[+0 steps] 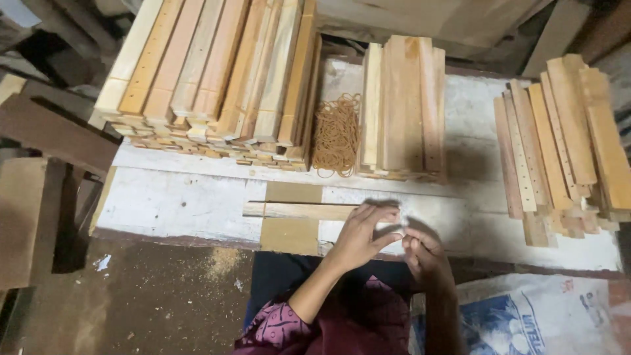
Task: Organizing and bundling wooden slats on a workbench
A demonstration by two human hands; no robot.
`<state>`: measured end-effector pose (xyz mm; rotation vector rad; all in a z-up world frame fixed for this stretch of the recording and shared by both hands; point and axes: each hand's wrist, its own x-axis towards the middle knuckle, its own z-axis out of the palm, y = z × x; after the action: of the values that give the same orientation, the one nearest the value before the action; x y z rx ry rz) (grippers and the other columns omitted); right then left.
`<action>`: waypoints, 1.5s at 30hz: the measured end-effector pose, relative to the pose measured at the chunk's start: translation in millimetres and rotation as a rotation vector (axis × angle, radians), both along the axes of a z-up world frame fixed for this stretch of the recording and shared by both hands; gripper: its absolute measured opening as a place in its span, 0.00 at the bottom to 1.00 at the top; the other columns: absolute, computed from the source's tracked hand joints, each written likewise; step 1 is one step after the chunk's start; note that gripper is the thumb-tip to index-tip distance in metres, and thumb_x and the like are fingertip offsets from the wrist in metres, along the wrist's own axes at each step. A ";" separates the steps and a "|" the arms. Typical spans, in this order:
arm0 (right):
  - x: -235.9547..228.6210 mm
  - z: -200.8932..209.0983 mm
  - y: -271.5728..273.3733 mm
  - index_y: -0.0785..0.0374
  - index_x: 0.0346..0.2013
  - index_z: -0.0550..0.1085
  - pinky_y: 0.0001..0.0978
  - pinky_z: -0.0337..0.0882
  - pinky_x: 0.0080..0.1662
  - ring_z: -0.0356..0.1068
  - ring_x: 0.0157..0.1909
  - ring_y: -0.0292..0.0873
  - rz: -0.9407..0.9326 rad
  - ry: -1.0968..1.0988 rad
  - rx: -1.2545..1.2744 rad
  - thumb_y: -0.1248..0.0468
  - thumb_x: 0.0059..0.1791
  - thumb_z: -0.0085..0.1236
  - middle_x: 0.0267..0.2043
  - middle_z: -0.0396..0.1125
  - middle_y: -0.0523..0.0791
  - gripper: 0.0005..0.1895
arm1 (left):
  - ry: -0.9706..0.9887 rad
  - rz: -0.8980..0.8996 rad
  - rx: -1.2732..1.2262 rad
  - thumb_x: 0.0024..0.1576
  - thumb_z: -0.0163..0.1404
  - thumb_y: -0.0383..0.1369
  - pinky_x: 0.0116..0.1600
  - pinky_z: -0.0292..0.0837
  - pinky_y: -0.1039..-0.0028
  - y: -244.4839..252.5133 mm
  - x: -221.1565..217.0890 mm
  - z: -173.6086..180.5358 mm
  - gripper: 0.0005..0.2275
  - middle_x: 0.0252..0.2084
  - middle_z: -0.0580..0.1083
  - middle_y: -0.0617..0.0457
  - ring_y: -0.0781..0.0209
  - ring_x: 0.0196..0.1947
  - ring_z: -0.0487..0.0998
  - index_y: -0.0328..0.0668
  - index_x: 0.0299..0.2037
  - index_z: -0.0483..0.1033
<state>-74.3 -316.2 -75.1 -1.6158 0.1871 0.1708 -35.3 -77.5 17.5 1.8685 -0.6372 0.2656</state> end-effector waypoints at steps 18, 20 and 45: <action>77.0 95.7 59.1 0.69 0.46 0.75 0.34 0.75 0.36 0.73 0.38 0.44 0.370 -0.246 -0.124 0.68 0.36 0.78 0.38 0.69 0.49 0.28 | -0.099 0.092 0.470 0.53 0.61 0.35 0.63 0.59 0.55 20.8 13.1 5.4 0.18 0.42 0.74 0.47 0.49 0.50 0.76 0.38 0.52 0.77; 66.2 61.6 62.1 0.69 0.44 0.74 0.33 0.76 0.30 0.75 0.32 0.45 0.334 -0.189 0.021 0.68 0.38 0.76 0.35 0.71 0.51 0.24 | -0.090 0.088 0.433 0.54 0.59 0.36 0.61 0.60 0.57 25.4 12.6 7.8 0.21 0.40 0.73 0.47 0.48 0.48 0.77 0.41 0.57 0.74; 27.4 38.2 64.5 0.59 0.52 0.74 0.68 0.63 0.66 0.69 0.64 0.51 -0.258 0.013 0.720 0.64 0.56 0.48 0.64 0.70 0.48 0.12 | -0.243 0.152 0.247 0.52 0.60 0.40 0.58 0.69 0.59 15.9 15.2 -2.2 0.19 0.36 0.70 0.49 0.49 0.42 0.76 0.42 0.51 0.78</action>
<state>-46.9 -251.7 -36.9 -0.8646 0.3019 0.0383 -20.1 -61.6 15.3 2.1461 -0.7188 0.5403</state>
